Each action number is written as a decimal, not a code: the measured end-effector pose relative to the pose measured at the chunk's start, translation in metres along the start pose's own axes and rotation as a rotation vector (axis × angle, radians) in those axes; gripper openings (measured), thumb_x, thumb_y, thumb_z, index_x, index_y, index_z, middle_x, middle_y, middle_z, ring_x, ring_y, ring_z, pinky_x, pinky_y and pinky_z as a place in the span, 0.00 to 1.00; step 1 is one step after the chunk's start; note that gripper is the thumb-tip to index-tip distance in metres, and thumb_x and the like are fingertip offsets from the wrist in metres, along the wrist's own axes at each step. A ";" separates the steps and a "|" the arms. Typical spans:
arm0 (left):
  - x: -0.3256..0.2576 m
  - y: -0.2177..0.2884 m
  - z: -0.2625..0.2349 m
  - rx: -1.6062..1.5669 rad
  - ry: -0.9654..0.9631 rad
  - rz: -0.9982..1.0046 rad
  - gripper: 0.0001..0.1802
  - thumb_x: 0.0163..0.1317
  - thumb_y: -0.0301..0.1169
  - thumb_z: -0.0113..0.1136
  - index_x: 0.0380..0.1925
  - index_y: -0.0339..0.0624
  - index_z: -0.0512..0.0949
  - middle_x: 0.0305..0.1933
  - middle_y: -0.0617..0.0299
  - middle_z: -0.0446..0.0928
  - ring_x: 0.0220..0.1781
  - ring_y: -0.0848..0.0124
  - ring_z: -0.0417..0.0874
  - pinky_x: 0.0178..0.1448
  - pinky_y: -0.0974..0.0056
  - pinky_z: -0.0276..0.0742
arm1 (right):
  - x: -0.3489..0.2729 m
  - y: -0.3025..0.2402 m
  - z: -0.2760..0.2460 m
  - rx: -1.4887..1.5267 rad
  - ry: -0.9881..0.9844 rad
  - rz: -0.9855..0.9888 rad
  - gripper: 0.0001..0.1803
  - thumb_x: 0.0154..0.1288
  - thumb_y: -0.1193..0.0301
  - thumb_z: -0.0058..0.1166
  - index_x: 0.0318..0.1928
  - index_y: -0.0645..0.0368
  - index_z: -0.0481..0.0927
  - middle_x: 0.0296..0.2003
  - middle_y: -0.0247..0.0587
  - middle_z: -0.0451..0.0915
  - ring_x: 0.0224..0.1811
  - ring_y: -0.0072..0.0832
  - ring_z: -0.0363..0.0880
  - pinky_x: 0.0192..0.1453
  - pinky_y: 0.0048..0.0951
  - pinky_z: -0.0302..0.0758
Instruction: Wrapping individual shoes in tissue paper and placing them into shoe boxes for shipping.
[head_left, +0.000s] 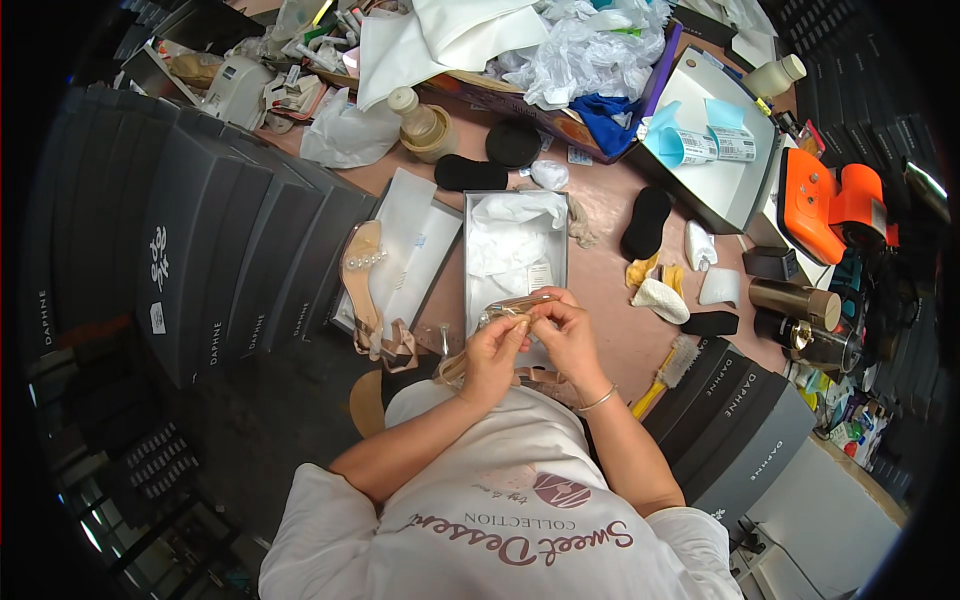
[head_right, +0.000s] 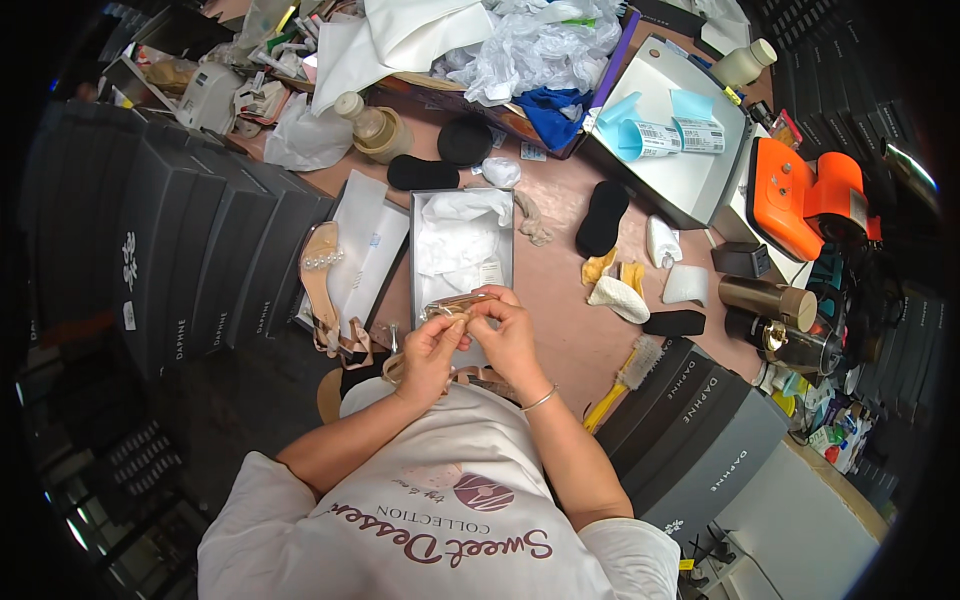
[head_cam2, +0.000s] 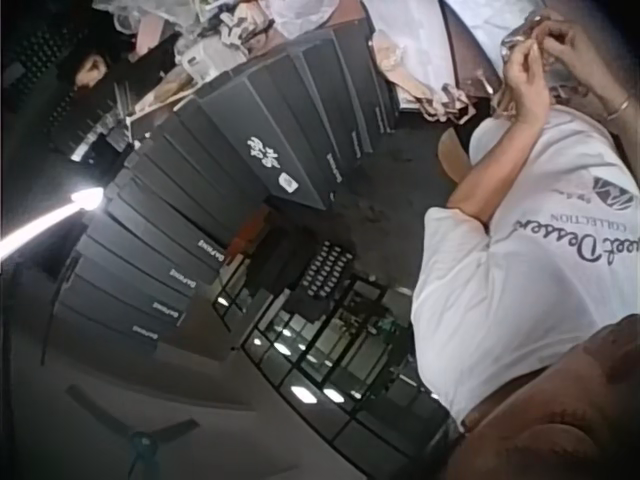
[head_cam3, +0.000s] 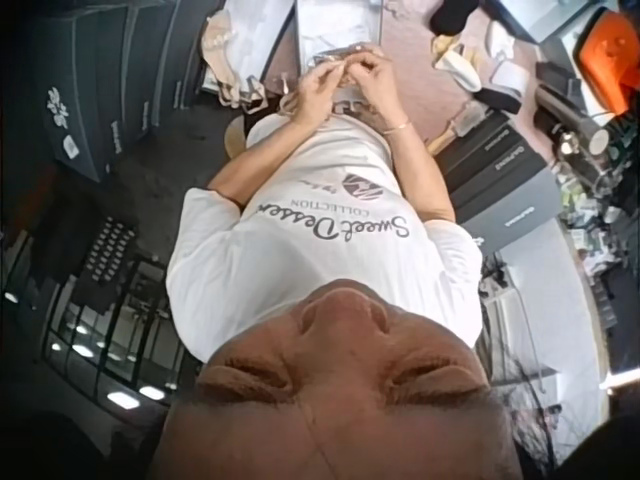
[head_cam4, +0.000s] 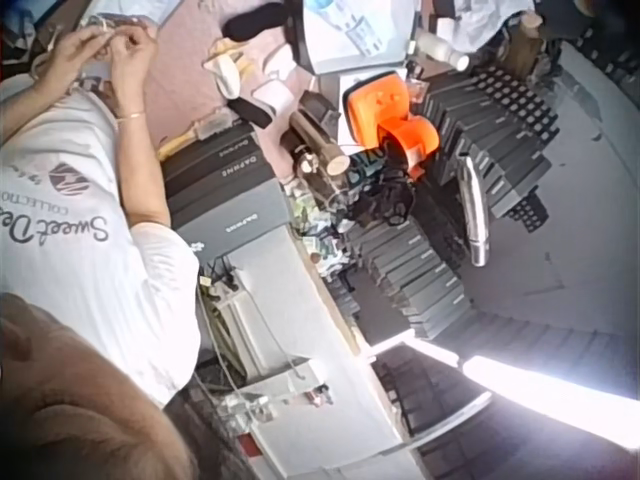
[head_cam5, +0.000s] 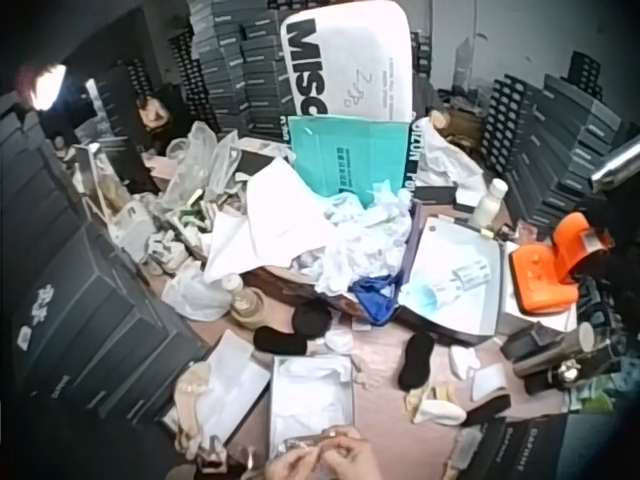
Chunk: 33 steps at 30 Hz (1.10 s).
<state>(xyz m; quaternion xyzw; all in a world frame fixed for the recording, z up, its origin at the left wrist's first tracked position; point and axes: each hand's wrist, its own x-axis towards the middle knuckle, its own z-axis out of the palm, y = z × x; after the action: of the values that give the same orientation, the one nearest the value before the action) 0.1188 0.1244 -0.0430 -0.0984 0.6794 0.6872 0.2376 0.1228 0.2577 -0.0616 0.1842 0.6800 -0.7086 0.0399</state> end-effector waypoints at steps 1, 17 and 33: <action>0.000 -0.001 0.000 -0.003 -0.004 0.008 0.11 0.68 0.30 0.53 0.43 0.33 0.78 0.31 0.64 0.78 0.33 0.79 0.77 0.39 0.75 0.74 | 0.001 -0.001 0.001 -0.031 0.003 -0.031 0.05 0.53 0.78 0.56 0.31 0.67 0.81 0.45 0.46 0.76 0.46 0.31 0.76 0.51 0.28 0.73; 0.002 -0.005 0.003 -0.058 0.020 0.039 0.10 0.67 0.28 0.54 0.42 0.32 0.78 0.35 0.62 0.80 0.35 0.78 0.78 0.41 0.73 0.75 | -0.006 -0.001 -0.009 -0.126 0.027 -0.083 0.06 0.55 0.76 0.59 0.34 0.66 0.82 0.48 0.50 0.76 0.49 0.37 0.77 0.54 0.31 0.72; 0.002 -0.004 0.005 0.196 0.040 0.198 0.09 0.66 0.25 0.55 0.42 0.31 0.79 0.36 0.59 0.80 0.37 0.76 0.81 0.42 0.71 0.78 | -0.004 -0.016 -0.007 -0.236 0.061 -0.102 0.05 0.53 0.76 0.60 0.30 0.65 0.82 0.46 0.49 0.75 0.49 0.39 0.75 0.55 0.33 0.71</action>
<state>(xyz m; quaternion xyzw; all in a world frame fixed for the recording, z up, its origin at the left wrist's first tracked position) 0.1201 0.1290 -0.0474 -0.0207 0.7542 0.6356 0.1635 0.1229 0.2649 -0.0449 0.1648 0.7682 -0.6187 0.0047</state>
